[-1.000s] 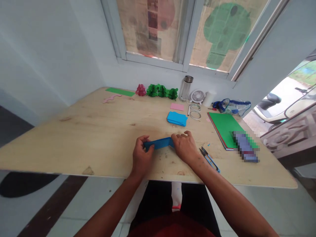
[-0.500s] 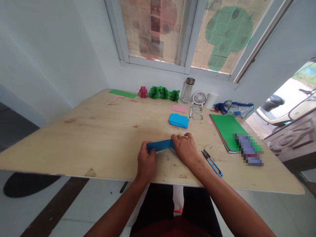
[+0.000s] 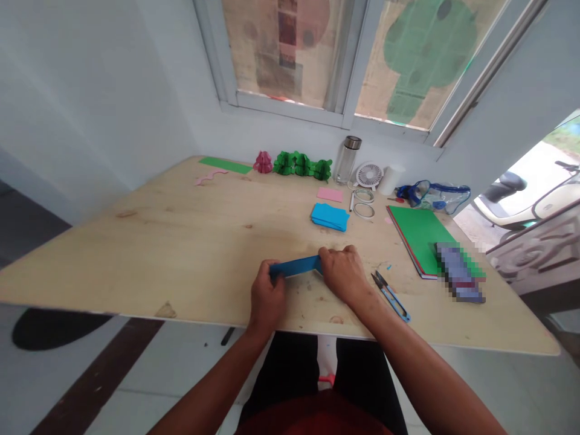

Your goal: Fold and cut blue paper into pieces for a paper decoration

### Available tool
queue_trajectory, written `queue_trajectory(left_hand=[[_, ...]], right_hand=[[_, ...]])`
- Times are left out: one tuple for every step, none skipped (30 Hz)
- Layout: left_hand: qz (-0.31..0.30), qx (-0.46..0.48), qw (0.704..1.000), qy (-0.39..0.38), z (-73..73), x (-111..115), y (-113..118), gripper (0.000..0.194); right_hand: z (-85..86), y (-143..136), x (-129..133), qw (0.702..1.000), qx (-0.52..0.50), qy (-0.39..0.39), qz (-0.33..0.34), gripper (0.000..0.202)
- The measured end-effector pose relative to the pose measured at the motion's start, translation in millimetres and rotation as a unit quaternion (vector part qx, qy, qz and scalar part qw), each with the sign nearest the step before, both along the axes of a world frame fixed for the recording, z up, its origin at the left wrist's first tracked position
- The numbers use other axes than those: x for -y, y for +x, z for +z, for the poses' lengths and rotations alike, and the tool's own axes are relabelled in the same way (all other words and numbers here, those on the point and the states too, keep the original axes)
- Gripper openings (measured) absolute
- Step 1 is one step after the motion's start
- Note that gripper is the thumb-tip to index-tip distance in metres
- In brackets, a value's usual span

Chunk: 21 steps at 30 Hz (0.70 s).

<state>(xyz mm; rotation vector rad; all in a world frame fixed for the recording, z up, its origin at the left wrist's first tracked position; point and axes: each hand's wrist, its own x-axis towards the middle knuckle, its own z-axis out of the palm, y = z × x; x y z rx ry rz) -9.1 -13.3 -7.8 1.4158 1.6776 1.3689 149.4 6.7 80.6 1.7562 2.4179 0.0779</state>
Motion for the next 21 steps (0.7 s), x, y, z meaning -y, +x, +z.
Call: queue_trajectory(left_hand=[[0.002,-0.001,1.0,0.0,-0.3,0,0,0.02],[0.004,-0.001,1.0,0.001,-0.6,1,-1,0.021],[0.004,-0.002,1.0,0.001,-0.8,1,-1,0.022],[0.004,-0.003,1.0,0.001,-0.8,2,-1,0.023],[0.003,-0.003,1.0,0.001,-0.8,2,-2,0.023],[0.001,-0.003,1.0,0.001,-0.7,2,-2,0.022],[-0.001,-0.003,1.0,0.0,-0.5,3,-2,0.022],[-0.003,-0.003,1.0,0.0,-0.4,3,-2,0.021],[-0.005,-0.002,1.0,-0.001,-0.2,3,-2,0.021],[-0.007,-0.003,1.0,-0.002,-0.1,4,-2,0.02],[-0.008,-0.003,1.0,-0.003,0.2,4,-2,0.019],[-0.01,-0.004,1.0,-0.005,0.6,4,-2,0.018],[-0.011,-0.006,1.0,-0.006,1.2,5,-2,0.017],[-0.012,-0.007,1.0,-0.007,2.2,5,-3,0.017],[-0.013,-0.009,1.0,-0.008,3.4,5,-3,0.016],[-0.014,-0.011,1.0,-0.009,5.0,5,-3,0.017],[-0.014,-0.012,1.0,-0.009,6.8,5,-4,0.018],[-0.016,-0.014,1.0,-0.009,8.8,5,-5,0.019],[-0.019,-0.018,1.0,-0.008,10.8,5,-6,0.02],[-0.024,-0.024,0.999,-0.006,12.7,4,-8,0.021],[-0.031,-0.033,0.999,-0.005,14.5,3,-9,0.023]], right_hand=[[0.4,0,0,1.0,0.001,-0.002,0.0,0.023],[0.7,0,0,1.0,0.002,-0.005,-0.001,0.023],[0.8,-1,0,1.0,0.004,-0.007,-0.002,0.023],[0.9,-1,1,1.0,0.005,-0.009,-0.002,0.023],[1.0,-1,1,1.0,0.005,-0.011,-0.003,0.023],[1.1,-1,0,1.0,0.005,-0.012,-0.003,0.024],[1.2,-1,0,1.0,0.005,-0.014,-0.003,0.024],[1.4,-1,0,1.0,0.004,-0.015,-0.003,0.025],[1.5,-1,0,1.0,0.004,-0.017,-0.003,0.026],[1.8,-2,0,1.0,0.004,-0.02,-0.003,0.026],[2.1,-2,-1,1.0,0.005,-0.022,-0.005,0.026],[2.5,-3,-1,1.0,0.005,-0.025,-0.007,0.026],[3.2,-3,-1,1.0,0.006,-0.028,-0.01,0.026],[4.1,-3,-1,0.999,0.005,-0.031,-0.013,0.026],[5.4,-3,-1,0.999,0.003,-0.034,-0.016,0.027],[7.0,-2,-1,0.999,0.0,-0.037,-0.02,0.027],[9.0,-1,-1,0.999,-0.003,-0.04,-0.024,0.028],[11.3,1,-1,0.999,-0.008,-0.044,-0.027,0.028],[13.7,3,-1,0.998,-0.012,-0.049,-0.029,0.029],[16.1,6,-1,0.998,-0.017,-0.056,-0.029,0.028],[18.4,9,-1,0.997,-0.022,-0.064,-0.027,0.027]])
